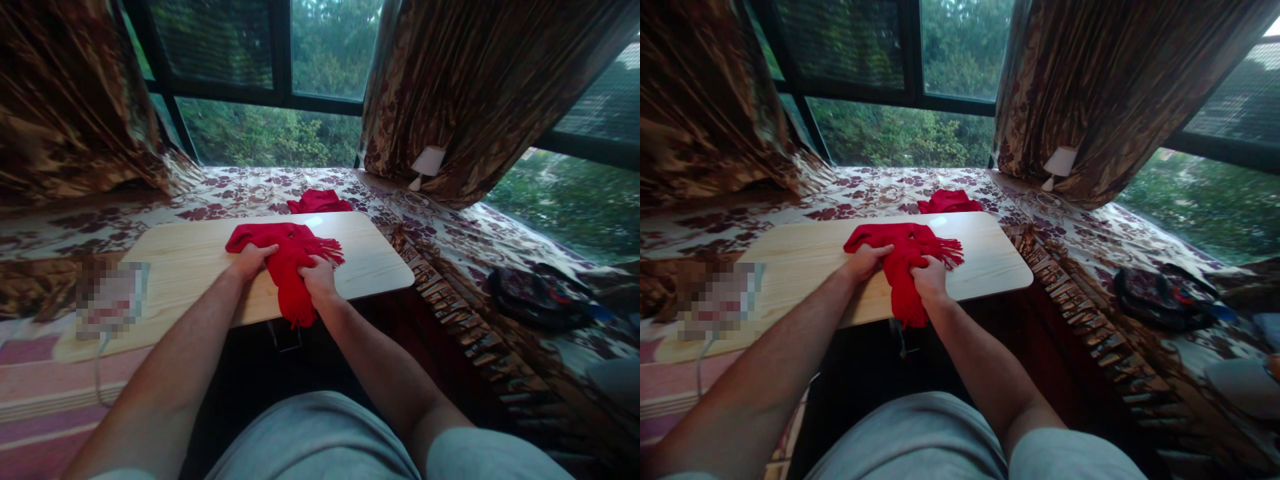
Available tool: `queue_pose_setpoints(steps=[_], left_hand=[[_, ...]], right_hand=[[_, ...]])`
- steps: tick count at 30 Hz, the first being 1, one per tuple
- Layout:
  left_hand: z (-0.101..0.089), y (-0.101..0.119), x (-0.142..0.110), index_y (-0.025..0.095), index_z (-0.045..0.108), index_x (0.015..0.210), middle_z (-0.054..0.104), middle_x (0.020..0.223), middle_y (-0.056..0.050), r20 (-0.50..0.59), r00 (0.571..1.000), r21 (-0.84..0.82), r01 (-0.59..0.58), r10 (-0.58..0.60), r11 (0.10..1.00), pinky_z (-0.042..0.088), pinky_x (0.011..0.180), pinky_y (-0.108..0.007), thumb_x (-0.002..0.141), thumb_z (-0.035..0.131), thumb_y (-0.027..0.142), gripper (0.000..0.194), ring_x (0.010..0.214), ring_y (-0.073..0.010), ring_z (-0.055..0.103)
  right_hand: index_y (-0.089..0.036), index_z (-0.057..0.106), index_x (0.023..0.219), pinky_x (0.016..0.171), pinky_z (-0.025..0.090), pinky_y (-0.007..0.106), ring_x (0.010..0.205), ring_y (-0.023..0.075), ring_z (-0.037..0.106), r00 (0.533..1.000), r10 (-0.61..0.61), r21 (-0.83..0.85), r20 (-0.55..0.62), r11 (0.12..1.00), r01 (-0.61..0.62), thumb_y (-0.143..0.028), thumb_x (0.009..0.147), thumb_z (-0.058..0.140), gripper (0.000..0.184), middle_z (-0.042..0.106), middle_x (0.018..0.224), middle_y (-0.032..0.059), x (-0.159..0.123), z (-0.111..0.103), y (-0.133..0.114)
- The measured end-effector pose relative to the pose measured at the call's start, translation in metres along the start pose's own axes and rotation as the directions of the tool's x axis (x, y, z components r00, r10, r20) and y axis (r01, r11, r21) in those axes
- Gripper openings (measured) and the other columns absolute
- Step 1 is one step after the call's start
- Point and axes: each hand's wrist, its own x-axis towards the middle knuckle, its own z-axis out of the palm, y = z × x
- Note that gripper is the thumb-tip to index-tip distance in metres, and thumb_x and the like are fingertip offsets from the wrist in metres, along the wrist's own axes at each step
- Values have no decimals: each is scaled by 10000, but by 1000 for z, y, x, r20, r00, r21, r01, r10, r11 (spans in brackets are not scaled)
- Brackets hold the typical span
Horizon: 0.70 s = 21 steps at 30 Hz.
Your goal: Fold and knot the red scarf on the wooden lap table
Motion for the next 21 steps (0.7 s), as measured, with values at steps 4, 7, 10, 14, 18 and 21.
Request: queue_pose_setpoints(steps=[4,7,10,14,18,21], left_hand=[[-1,-2,2,131,737,775,716,717,-72,-9,1000,17,-17,17,1000,564,741,-404,458,941,468,506,793,-287,690],[-5,-2,3,155,686,673,657,625,-38,-23,999,85,-21,23,996,525,648,-345,507,914,507,451,696,-244,649],[-9,-1,3,186,592,552,552,517,0,-9,1000,209,-22,25,978,435,555,-299,567,879,527,446,569,-185,557],[-6,1,1,207,562,495,482,443,-4,-35,998,399,-27,45,917,376,539,-307,678,794,539,444,519,-186,505],[3,-4,2,225,559,458,537,459,-76,-121,986,581,-22,113,814,422,644,-352,747,720,490,423,661,-295,628],[7,-9,3,254,531,442,589,507,-127,-100,990,512,-37,103,858,446,718,-362,733,719,470,408,848,-365,675]], right_hand=[[-174,678,652,632,477,260,636,167,581,990,-55,-285,127,954,89,-252,743,616,135,605,600,-10,-3,-3,0],[-192,736,751,783,504,263,799,183,633,931,-210,-392,300,863,320,-99,693,587,185,708,821,18,-4,-2,0],[-191,758,831,915,488,288,932,210,636,901,-316,-476,297,769,427,-82,675,610,241,714,996,65,-5,3,1],[-192,736,874,917,498,306,902,210,637,947,-287,-413,144,852,321,-184,797,562,190,716,896,53,-4,6,0],[-199,698,1029,977,485,302,992,189,641,952,-303,-157,35,940,304,-235,836,545,249,734,1031,41,0,6,2],[-187,671,1024,945,502,300,961,183,650,956,-290,-14,-51,957,290,-264,803,582,251,727,1024,51,4,5,7]])
